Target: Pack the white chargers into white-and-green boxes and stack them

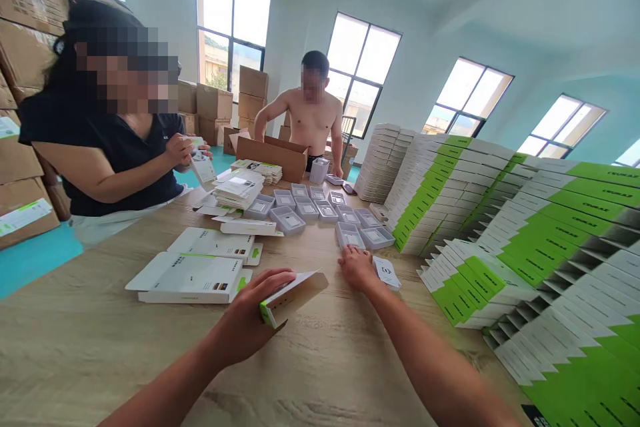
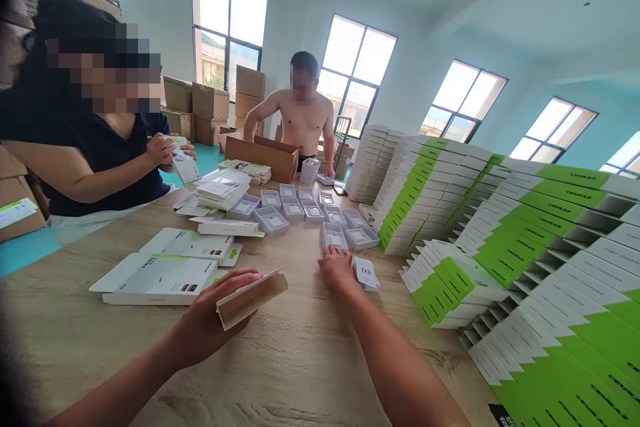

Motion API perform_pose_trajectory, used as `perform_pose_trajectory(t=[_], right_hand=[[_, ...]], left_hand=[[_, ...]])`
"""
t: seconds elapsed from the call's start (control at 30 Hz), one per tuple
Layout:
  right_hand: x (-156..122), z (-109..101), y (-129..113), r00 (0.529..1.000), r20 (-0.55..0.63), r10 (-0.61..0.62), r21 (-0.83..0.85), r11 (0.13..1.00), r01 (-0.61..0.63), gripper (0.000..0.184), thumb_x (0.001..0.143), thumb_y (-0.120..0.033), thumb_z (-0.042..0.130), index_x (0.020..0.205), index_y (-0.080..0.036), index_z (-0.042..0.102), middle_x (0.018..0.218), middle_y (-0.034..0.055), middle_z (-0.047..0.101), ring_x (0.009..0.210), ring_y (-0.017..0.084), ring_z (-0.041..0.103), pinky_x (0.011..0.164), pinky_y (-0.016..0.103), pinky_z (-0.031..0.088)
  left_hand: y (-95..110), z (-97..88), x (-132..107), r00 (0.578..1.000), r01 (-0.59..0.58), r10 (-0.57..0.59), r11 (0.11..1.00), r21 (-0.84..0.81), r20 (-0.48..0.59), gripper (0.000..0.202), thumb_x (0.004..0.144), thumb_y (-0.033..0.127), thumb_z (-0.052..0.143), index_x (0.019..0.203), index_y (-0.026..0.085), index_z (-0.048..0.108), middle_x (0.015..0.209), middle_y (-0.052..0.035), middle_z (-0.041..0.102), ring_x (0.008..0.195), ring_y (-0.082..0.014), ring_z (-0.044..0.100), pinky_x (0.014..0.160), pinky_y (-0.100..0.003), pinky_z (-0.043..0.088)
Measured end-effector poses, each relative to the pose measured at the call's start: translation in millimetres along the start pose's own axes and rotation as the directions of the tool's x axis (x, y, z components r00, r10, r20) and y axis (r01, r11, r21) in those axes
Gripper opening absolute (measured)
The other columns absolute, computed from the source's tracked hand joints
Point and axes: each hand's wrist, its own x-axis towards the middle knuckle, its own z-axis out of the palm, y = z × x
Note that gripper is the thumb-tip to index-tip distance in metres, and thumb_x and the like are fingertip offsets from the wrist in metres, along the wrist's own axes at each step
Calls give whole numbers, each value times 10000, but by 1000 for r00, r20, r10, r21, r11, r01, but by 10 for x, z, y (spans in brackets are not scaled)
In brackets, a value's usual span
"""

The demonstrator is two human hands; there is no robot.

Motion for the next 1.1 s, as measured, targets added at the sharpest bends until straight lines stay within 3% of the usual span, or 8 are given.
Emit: perform_pose_trajectory(t=[0.2, 0.3, 0.43, 0.53, 0.63, 0.8, 0.93, 1.1], right_hand=[[-656, 72, -336, 975, 82, -207, 12, 978, 206, 493, 980, -356, 524, 1459, -244, 498, 1454, 99, 590, 1352, 243, 506, 1178, 393, 225], [-357, -76, -133, 998, 45, -46, -25, 999, 47, 541, 1013, -297, 456, 1520, -114, 397, 1604, 200, 367, 1487, 304, 321, 1194, 473, 217], [22, -227, 53, 996, 53, 76, -54, 996, -73, 490, 1011, -385, 530, 1440, -151, 494, 1511, 174, 486, 1395, 337, 449, 1140, 576, 317], [-212, -164, -98, 997, 74, -12, -52, 999, 15, 489, 1009, -401, 518, 1448, -187, 501, 1428, 169, 578, 1345, 326, 510, 1142, 568, 296], [-655, -80, -242, 972, 116, -205, -5, 978, 207, 687, 945, -514, 582, 1551, -270, 368, 1585, 141, 425, 1475, 311, 353, 1199, 510, 203], [-821, -139, -207, 832, 330, -445, 122, 895, 430, 1128, 686, -658, 778, 1607, -311, 228, 1713, 97, 55, 1558, 391, -59, 1203, 617, 64], [-847, -136, -216, 794, 330, -510, 177, 860, 479, 990, 717, -554, 784, 1563, -262, 361, 1587, 151, 389, 1490, 379, 277, 1186, 546, 239], [-1701, -218, -149, 854, 208, -476, 293, 864, 410, 749, 820, -389, 712, 1505, -225, 458, 1448, 163, 537, 1293, 335, 534, 1104, 499, 410]], left_hand=[[57, 2, 17, 982, 102, -91, 993, 56, -168, 418, 872, 246, 682, 1278, 245, 585, 1215, -72, 699, 1138, -240, 674, 1001, -350, 542], [11, 17, -6, 965, 184, -167, 981, 67, -202, 383, 873, 315, 685, 1238, 223, 615, 1139, -68, 729, 1067, -254, 706, 953, -362, 568], [-52, 3, -28, 936, 261, -231, 962, 83, -266, 368, 858, 365, 689, 1180, 194, 648, 1083, -74, 750, 972, -264, 736, 834, -351, 609], [-73, -24, -35, 921, 279, -235, 955, 103, -311, 401, 848, 368, 700, 1206, 196, 642, 1083, -75, 753, 957, -269, 741, 819, -358, 615], [-52, -44, -30, 927, 239, -193, 965, 111, -321, 413, 843, 332, 705, 1229, 206, 628, 1129, -79, 744, 1005, -273, 733, 883, -382, 605], [100, -94, 17, 978, 78, -55, 991, 110, -202, 416, 840, 288, 689, 1241, 207, 616, 1223, -99, 711, 1125, -271, 697, 980, -389, 572], [282, -265, -36, 996, -87, 82, 990, 109, 46, 473, 828, 192, 681, 1293, 227, 603, 1301, -108, 687, 1211, -254, 659, 1025, -376, 550], [461, -515, -365, 964, -150, 119, 982, 117, 236, 559, 865, 139, 616, 1406, 257, 543, 1377, -121, 650, 1300, -262, 606, 1070, -415, 522]])
